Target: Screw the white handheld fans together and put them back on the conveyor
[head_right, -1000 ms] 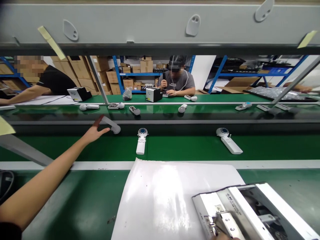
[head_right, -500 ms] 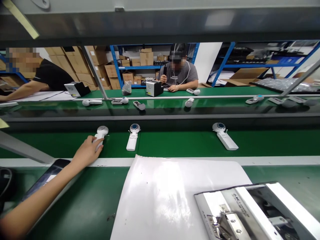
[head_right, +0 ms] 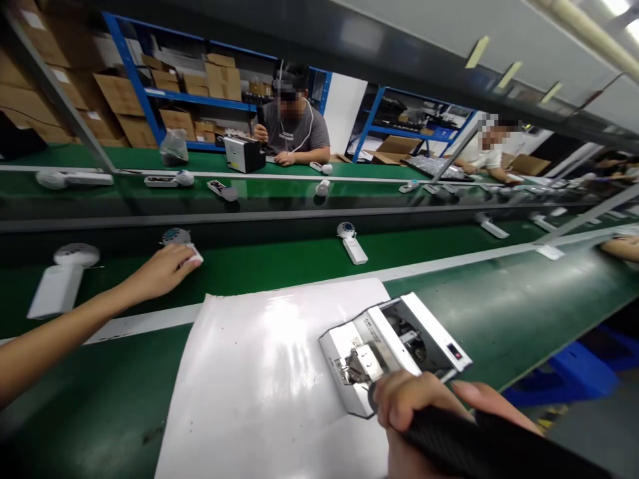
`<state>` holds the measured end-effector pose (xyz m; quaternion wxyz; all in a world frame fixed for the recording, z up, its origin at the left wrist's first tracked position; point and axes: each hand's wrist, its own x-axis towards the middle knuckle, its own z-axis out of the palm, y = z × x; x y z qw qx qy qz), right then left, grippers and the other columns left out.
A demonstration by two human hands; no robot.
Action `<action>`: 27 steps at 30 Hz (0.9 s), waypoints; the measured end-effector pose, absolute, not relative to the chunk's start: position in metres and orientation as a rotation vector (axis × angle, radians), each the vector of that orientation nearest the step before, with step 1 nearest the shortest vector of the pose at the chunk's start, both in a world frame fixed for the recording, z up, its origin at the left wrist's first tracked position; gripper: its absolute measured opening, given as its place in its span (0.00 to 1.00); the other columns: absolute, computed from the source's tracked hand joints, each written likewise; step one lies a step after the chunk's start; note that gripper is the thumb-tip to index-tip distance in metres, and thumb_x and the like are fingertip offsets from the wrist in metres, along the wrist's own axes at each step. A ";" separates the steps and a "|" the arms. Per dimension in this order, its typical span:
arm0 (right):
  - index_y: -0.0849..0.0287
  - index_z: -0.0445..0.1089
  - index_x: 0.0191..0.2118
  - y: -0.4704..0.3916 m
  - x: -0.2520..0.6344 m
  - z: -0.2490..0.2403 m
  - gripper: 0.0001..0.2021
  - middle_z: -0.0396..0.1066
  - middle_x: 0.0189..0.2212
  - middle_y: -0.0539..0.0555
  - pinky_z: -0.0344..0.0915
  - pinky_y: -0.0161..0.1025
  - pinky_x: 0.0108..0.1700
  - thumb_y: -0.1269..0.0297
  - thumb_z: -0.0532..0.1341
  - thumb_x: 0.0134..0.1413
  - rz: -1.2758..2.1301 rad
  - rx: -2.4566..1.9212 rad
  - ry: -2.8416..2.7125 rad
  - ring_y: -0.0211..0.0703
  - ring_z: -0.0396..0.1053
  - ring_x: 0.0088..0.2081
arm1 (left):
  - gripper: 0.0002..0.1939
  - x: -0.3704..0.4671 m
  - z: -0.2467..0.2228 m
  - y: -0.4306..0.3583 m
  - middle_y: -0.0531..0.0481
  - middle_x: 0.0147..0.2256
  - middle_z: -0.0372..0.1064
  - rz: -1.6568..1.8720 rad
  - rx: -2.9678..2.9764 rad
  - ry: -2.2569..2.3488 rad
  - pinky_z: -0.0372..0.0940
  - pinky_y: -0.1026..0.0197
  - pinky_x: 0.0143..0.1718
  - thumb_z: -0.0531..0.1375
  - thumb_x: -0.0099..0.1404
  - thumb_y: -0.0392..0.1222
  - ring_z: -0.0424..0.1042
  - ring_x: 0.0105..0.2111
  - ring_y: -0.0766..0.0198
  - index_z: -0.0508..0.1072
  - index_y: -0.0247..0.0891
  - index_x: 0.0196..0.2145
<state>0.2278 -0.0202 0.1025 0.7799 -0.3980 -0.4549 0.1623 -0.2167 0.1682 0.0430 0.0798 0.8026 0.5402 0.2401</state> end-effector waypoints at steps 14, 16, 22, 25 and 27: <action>0.50 0.66 0.50 0.004 0.196 0.096 0.30 0.66 0.18 0.40 0.65 0.42 0.18 0.28 0.64 0.61 0.359 -0.841 -1.128 0.40 0.59 0.14 | 0.07 -0.010 0.003 -0.017 0.47 0.35 0.65 0.709 2.905 0.292 0.61 0.53 0.38 0.61 0.77 0.38 0.63 0.33 0.57 0.72 0.36 0.37; 0.48 0.67 0.51 -0.002 0.181 0.098 0.29 0.67 0.18 0.39 0.64 0.41 0.18 0.27 0.60 0.63 0.499 -0.804 -1.111 0.39 0.58 0.14 | 0.11 -0.012 -0.002 -0.020 0.47 0.36 0.66 0.705 2.860 0.268 0.62 0.54 0.40 0.61 0.80 0.43 0.64 0.35 0.57 0.73 0.35 0.39; 0.45 0.69 0.53 0.005 0.138 0.084 0.32 0.67 0.19 0.39 0.62 0.38 0.17 0.23 0.53 0.64 0.748 -0.669 -1.090 0.36 0.57 0.13 | 0.12 -0.014 -0.007 -0.015 0.46 0.39 0.70 0.723 2.785 0.246 0.64 0.52 0.47 0.58 0.83 0.43 0.67 0.39 0.55 0.73 0.35 0.40; 0.45 0.70 0.53 0.015 0.132 0.074 0.28 0.68 0.20 0.39 0.64 0.38 0.18 0.28 0.59 0.64 0.801 -0.649 -1.142 0.37 0.59 0.14 | 0.12 -0.013 -0.007 -0.016 0.47 0.40 0.70 0.744 2.782 0.264 0.64 0.52 0.51 0.57 0.83 0.43 0.68 0.41 0.55 0.73 0.35 0.40; 0.45 0.69 0.53 0.020 0.132 0.068 0.26 0.69 0.20 0.39 0.66 0.39 0.20 0.30 0.62 0.64 0.830 -0.664 -1.162 0.38 0.61 0.15 | 0.13 -0.013 -0.006 -0.016 0.47 0.39 0.70 0.730 2.799 0.258 0.64 0.52 0.51 0.57 0.83 0.43 0.68 0.40 0.56 0.73 0.35 0.40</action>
